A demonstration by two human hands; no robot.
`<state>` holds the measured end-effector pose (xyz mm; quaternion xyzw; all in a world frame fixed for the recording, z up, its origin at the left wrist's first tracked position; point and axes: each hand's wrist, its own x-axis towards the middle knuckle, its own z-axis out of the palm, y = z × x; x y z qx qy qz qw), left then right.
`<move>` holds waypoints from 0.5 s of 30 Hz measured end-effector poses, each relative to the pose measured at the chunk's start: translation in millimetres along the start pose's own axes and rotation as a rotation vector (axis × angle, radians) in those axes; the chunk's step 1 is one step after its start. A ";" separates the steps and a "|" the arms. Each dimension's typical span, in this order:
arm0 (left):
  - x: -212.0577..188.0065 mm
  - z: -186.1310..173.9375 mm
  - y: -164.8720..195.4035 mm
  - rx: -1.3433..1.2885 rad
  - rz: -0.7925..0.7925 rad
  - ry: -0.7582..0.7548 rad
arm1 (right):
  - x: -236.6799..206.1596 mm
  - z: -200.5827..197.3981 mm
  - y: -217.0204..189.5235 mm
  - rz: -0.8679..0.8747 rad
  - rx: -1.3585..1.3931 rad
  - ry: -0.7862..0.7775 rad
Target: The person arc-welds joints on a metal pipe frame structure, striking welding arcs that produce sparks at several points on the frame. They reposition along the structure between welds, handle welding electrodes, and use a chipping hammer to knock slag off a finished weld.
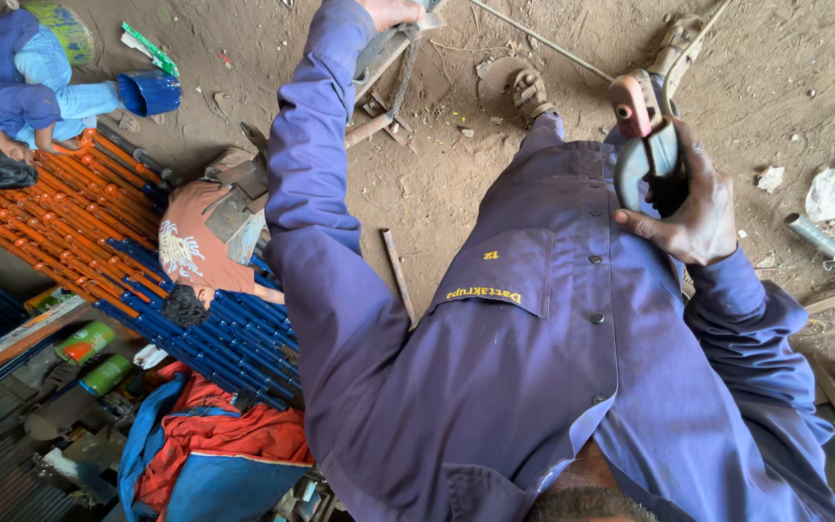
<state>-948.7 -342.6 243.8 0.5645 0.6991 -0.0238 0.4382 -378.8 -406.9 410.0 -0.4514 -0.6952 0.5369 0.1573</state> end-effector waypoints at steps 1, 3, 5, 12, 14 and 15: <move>-1.2 -0.5 1.5 -0.008 0.009 -0.015 | 0.5 0.9 -1.6 0.003 0.004 -0.008; -6.4 -3.6 6.6 0.074 0.080 0.098 | 2.1 2.7 -4.6 -0.006 0.003 -0.008; -13.2 -8.4 14.3 0.122 0.082 0.137 | 3.5 3.4 -8.2 -0.013 0.000 -0.010; -23.7 -15.1 37.7 0.131 -0.012 0.085 | 8.5 3.1 -16.3 -0.020 0.024 -0.021; -21.8 -14.5 37.6 0.119 -0.017 0.067 | 9.7 3.7 -16.8 -0.031 0.013 -0.017; -20.5 -13.6 37.1 0.104 -0.007 0.048 | 9.9 3.9 -16.8 -0.040 -0.003 -0.017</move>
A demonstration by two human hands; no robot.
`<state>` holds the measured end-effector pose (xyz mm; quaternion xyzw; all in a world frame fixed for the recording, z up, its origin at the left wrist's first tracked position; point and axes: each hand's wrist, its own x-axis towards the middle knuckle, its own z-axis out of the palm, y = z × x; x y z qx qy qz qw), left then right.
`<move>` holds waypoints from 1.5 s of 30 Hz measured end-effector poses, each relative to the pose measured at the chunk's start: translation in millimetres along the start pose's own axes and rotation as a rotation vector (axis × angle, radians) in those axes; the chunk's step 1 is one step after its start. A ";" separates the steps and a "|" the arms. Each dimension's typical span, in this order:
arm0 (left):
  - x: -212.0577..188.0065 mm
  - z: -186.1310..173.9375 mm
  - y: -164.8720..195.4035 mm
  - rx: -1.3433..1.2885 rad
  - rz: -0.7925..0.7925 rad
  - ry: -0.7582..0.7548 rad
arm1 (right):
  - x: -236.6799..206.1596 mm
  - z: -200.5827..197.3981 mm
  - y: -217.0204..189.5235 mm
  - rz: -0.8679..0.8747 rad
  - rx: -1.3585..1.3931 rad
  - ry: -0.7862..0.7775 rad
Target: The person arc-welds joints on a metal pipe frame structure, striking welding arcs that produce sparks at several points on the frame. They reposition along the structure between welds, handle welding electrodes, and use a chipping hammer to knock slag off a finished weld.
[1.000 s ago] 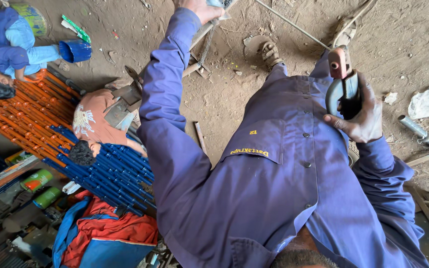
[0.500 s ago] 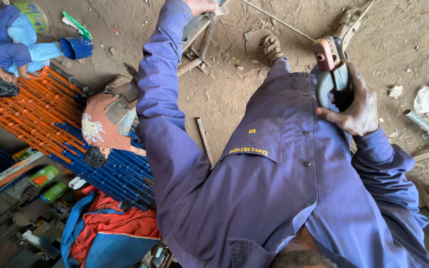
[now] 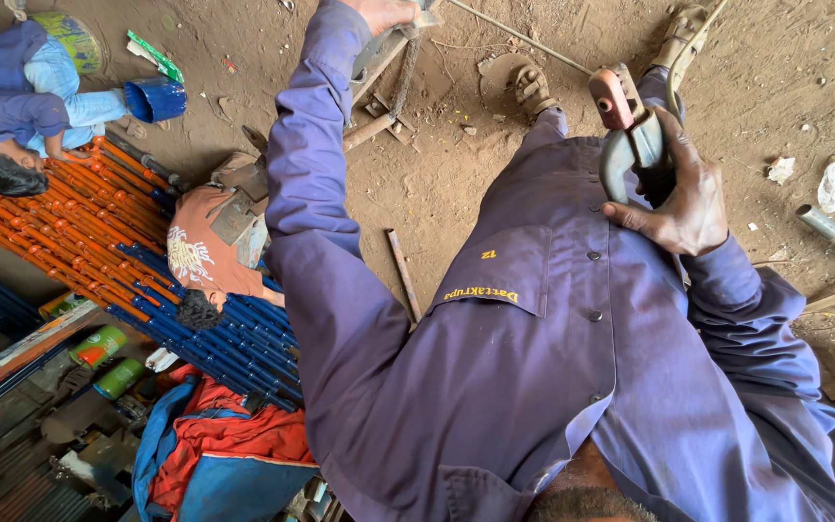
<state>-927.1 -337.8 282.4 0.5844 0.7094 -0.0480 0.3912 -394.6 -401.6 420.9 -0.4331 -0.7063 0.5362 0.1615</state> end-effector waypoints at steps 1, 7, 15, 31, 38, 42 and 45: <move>1.0 0.7 -1.0 -0.016 0.010 -0.017 | 0.5 0.2 -0.2 -0.011 -0.017 0.001; 1.0 2.8 -2.1 -0.023 -0.004 -0.002 | 1.4 1.8 -0.4 0.024 0.019 -0.005; -3.0 0.1 1.9 -0.024 -0.064 0.007 | 1.9 4.6 6.1 -0.027 0.003 0.001; -5.2 -4.8 4.3 0.082 -0.054 0.019 | 10.1 4.4 -6.5 0.198 0.052 -0.034; -6.4 -11.3 14.2 0.091 -0.108 -0.011 | 13.2 4.1 -8.3 -0.069 -0.076 0.024; -14.7 -17.4 21.7 0.000 -0.109 0.032 | 13.7 6.0 -4.2 0.106 0.010 -0.055; -20.4 -22.1 30.0 0.058 -0.157 0.006 | 13.0 7.9 -1.4 -0.015 0.006 -0.023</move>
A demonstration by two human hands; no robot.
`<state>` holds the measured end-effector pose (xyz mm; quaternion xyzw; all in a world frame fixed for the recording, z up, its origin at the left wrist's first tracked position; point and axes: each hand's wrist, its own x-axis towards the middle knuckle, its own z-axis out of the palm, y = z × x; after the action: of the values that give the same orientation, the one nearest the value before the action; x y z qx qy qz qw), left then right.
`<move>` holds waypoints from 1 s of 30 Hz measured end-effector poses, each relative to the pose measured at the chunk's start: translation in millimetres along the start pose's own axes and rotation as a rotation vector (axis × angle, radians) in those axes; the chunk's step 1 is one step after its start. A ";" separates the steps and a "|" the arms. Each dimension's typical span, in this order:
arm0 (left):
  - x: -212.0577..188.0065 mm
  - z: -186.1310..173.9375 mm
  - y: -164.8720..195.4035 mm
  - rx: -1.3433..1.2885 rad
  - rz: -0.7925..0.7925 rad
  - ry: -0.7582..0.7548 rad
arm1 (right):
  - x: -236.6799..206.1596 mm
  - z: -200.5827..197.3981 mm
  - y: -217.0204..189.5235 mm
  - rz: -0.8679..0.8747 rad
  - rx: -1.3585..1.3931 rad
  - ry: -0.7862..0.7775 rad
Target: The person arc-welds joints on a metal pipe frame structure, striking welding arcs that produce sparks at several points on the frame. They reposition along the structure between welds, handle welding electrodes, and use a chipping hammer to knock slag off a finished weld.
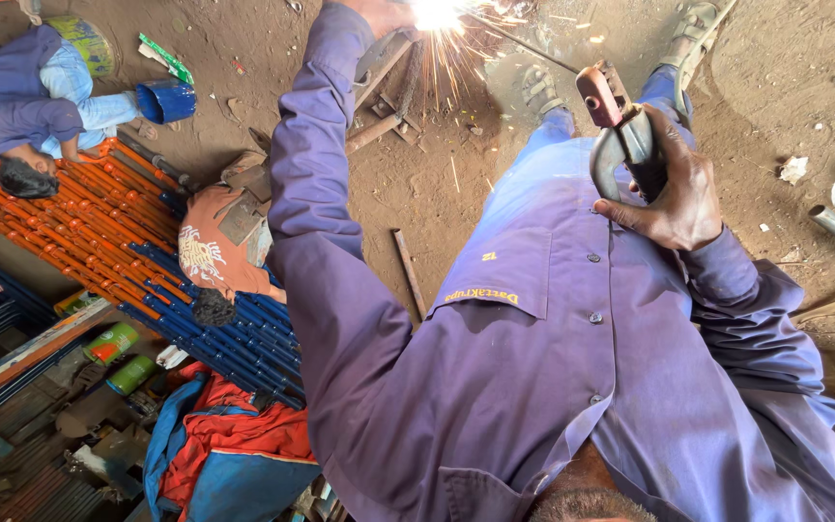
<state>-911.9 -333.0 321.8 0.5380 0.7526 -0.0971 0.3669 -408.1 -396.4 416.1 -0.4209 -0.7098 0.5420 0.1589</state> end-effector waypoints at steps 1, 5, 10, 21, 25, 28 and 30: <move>-2.2 -1.3 2.2 0.047 -0.011 -0.016 | -0.4 0.4 0.8 -0.042 -0.005 0.011; -8.0 -2.9 4.7 0.058 -0.039 0.001 | -1.0 0.9 3.5 0.054 0.024 -0.017; 0.4 7.1 -12.3 0.022 0.039 0.055 | -0.5 0.7 4.9 0.130 -0.002 -0.049; 12.3 17.5 -32.7 0.134 0.063 0.022 | 4.3 -2.6 -5.1 0.075 0.035 -0.037; -0.5 7.8 -20.6 0.094 0.142 0.122 | 4.3 -2.8 -2.5 0.093 0.057 -0.062; -12.7 1.0 -12.9 0.047 -0.024 0.065 | 1.6 -2.5 5.7 -0.070 -0.042 0.016; -19.7 -1.7 -9.3 0.011 -0.140 0.024 | -1.3 -7.4 14.6 -0.048 -0.100 0.030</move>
<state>-917.8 -350.4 333.6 0.4871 0.7922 -0.1201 0.3474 -396.0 -391.8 405.9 -0.4191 -0.7435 0.4955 0.1613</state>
